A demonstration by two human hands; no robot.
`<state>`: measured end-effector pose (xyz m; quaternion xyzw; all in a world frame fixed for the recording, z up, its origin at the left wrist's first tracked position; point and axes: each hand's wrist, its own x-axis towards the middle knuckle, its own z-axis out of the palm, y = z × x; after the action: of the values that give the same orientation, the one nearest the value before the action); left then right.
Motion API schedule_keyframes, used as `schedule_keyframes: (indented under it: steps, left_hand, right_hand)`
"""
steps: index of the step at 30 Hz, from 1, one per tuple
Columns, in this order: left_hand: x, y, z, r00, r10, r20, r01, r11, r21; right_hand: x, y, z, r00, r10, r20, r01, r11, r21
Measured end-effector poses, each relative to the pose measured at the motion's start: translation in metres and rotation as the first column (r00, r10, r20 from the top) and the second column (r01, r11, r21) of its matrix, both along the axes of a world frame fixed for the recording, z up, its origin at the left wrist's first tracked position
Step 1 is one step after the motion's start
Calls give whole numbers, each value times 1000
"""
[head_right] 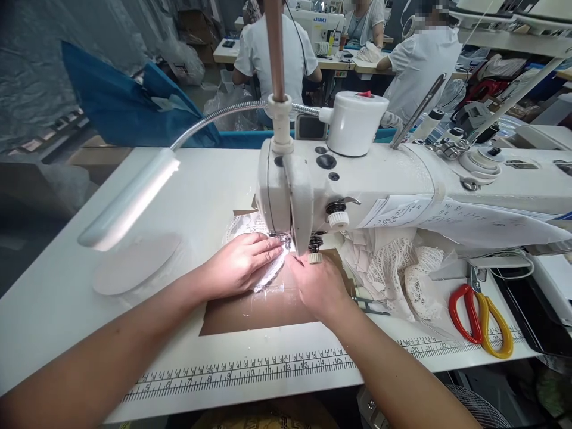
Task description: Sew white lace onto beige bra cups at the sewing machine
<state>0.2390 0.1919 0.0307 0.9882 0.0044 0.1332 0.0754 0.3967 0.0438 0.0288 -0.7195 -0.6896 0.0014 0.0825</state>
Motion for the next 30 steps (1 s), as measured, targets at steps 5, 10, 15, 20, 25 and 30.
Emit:
schedule_keyframes:
  steps: [5,10,15,20,25,30]
  left_hand:
    - [-2,1,1,1000,5,-15,-5,1000,1]
    - [-8,2,16,998,-42,-37,38,994,-102]
    - [-14,-5,49,991,-39,-127,27,995,-94]
    - [-8,-5,50,990,-110,-89,106,993,-45]
    - [0,3,22,981,-186,-55,182,981,-69]
    - [-3,9,6,974,-205,-92,201,978,-47]
  right_hand:
    - [3,-3,-4,999,-31,-15,31,999,16]
    - [7,-9,-5,997,17,-75,-11,997,71]
    - [7,-10,-3,993,49,-111,-40,996,82]
    - [2,-6,-2,991,81,-106,-75,996,57]
    - [-2,-3,0,993,85,-77,-84,996,17]
    - [-3,-4,1,995,82,-64,-81,997,18]
